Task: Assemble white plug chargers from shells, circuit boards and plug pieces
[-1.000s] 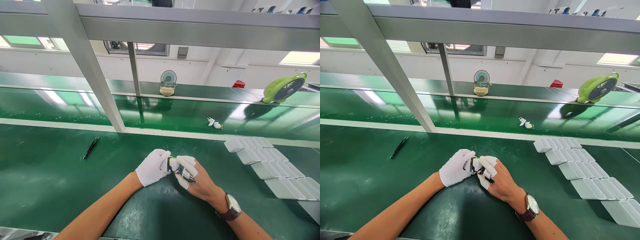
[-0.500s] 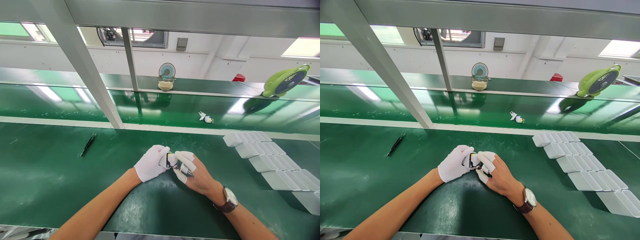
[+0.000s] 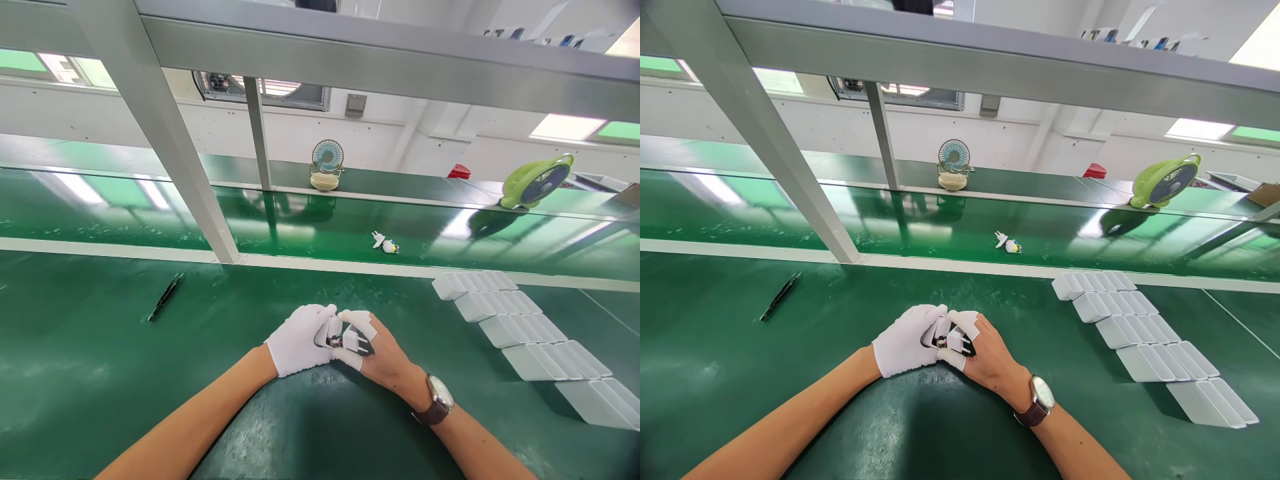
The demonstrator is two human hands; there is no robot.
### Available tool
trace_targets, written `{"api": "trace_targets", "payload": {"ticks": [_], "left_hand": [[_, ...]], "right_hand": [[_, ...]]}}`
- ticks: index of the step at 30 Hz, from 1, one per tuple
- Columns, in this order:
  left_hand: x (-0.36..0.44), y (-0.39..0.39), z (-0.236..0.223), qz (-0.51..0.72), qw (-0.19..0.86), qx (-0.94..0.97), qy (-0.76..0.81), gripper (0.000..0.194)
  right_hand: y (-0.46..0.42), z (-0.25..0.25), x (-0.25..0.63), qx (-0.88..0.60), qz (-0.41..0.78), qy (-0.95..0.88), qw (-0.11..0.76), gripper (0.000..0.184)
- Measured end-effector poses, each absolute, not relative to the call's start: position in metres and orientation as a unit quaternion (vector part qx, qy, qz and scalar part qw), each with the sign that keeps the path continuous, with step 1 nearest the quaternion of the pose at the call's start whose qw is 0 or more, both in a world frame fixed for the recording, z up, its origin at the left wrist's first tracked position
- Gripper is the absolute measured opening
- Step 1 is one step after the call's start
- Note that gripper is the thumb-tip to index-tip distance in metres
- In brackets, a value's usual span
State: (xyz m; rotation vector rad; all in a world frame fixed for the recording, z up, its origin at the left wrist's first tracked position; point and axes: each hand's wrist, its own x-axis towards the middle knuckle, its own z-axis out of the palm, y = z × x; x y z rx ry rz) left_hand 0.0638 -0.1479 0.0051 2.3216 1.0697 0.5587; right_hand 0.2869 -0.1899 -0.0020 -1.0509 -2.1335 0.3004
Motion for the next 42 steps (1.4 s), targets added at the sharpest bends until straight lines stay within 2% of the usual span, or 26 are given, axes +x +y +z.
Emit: {"api": "trace_targets", "payload": {"ticks": [2, 7, 10, 13, 16, 19, 23, 25, 29, 32, 38, 42], "left_hand": [[0.063, -0.148, 0.001, 0.213, 0.251, 0.854, 0.403, 0.067], [0.060, -0.145, 0.010, 0.239, 0.330, 0.800, 0.441, 0.025], [0.054, -0.142, 0.015, 0.255, 0.355, 0.767, 0.470, 0.016], [0.050, -0.139, 0.013, 0.243, 0.388, 0.732, 0.505, 0.022], [0.046, -0.139, 0.009, 0.235, 0.431, 0.713, 0.501, 0.038], [0.042, -0.139, 0.006, 0.246, 0.444, 0.712, 0.485, 0.053], [0.035, -0.138, 0.006, 0.240, 0.452, 0.717, 0.474, 0.062], [0.032, -0.138, 0.007, 0.227, 0.452, 0.722, 0.472, 0.061], [0.026, -0.138, 0.012, 0.224, 0.432, 0.742, 0.462, 0.037], [0.024, -0.139, 0.014, 0.224, 0.425, 0.755, 0.447, 0.024], [0.021, -0.137, 0.003, 0.268, 0.464, 0.709, 0.459, 0.051], [0.024, -0.133, -0.005, 0.305, 0.505, 0.684, 0.429, 0.054]], "right_hand": [[-0.190, -0.004, 0.290, -0.398, 0.142, -0.825, 0.376, 0.067], [-0.183, -0.005, 0.301, -0.435, 0.175, -0.801, 0.372, 0.045], [-0.165, -0.006, 0.312, -0.529, 0.152, -0.761, 0.344, 0.046], [-0.134, -0.008, 0.330, -0.593, 0.108, -0.739, 0.300, 0.057], [-0.090, -0.011, 0.351, -0.641, 0.080, -0.722, 0.248, 0.064], [-0.044, -0.014, 0.364, -0.669, 0.068, -0.703, 0.232, 0.070], [0.009, -0.019, 0.360, -0.701, 0.061, -0.676, 0.217, 0.077], [0.028, -0.021, 0.352, -0.709, 0.061, -0.670, 0.214, 0.074], [0.050, -0.022, 0.338, -0.708, 0.070, -0.669, 0.217, 0.066], [0.051, -0.019, 0.338, -0.705, 0.080, -0.667, 0.226, 0.067], [-0.013, -0.010, 0.368, -0.713, 0.069, -0.648, 0.258, 0.073], [-0.090, -0.020, 0.401, -0.728, 0.056, -0.631, 0.261, 0.076]]}}
